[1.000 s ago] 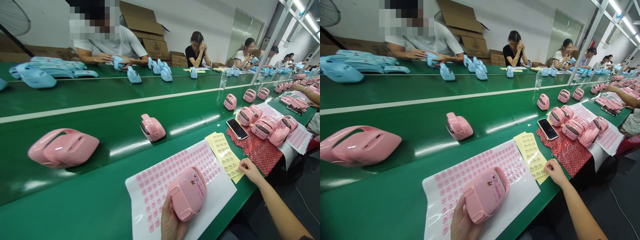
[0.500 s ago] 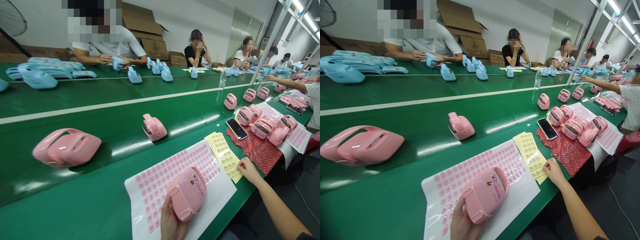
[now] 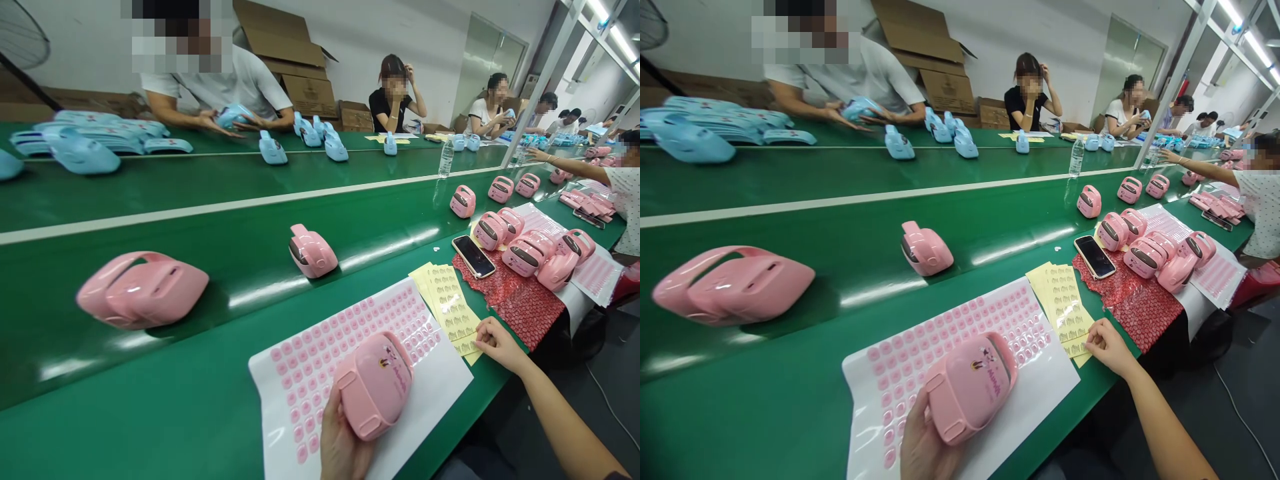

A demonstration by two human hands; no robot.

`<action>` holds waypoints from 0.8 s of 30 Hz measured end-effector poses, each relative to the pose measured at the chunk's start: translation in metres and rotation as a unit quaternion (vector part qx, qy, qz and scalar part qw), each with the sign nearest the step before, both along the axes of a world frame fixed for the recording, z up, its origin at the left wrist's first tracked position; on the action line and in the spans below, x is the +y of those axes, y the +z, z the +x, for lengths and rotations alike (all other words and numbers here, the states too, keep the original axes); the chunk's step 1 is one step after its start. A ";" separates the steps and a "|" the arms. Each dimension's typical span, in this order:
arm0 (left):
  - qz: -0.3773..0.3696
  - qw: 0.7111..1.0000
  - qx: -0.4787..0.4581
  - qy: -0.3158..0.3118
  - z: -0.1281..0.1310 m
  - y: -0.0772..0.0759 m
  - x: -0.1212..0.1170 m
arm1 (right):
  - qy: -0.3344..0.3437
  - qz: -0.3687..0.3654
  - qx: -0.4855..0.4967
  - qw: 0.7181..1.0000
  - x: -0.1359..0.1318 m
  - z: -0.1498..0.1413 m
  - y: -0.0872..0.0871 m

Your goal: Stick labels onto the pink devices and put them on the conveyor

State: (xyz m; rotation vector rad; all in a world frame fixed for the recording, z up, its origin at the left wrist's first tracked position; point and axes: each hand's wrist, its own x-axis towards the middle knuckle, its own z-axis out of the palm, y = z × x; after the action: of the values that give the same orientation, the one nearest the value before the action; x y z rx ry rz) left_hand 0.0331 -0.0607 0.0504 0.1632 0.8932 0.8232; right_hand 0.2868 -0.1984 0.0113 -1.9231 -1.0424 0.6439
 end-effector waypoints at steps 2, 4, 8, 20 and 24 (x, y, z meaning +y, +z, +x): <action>-0.004 1.000 0.002 0.000 0.000 0.000 0.000 | 0.002 -0.001 0.007 1.000 -0.001 -0.001 0.002; -0.004 1.000 0.004 0.003 -0.001 0.001 0.000 | 0.003 -0.007 0.012 1.000 -0.002 -0.003 0.004; -0.002 1.000 0.009 0.005 -0.002 0.001 0.000 | 0.012 -0.018 0.019 1.000 -0.002 -0.004 0.008; -0.050 0.997 0.053 0.027 0.000 0.026 0.005 | -0.145 0.035 0.094 0.984 0.017 -0.012 -0.012; -0.068 0.996 0.049 0.008 -0.002 0.027 0.006 | -0.189 0.064 0.099 0.975 0.025 -0.014 -0.011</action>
State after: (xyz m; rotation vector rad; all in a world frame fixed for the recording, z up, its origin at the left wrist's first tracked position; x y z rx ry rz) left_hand 0.0315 -0.0548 0.0774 0.0781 1.0404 0.7728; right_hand 0.2732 -0.1736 0.0002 -1.8346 -0.5578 0.5229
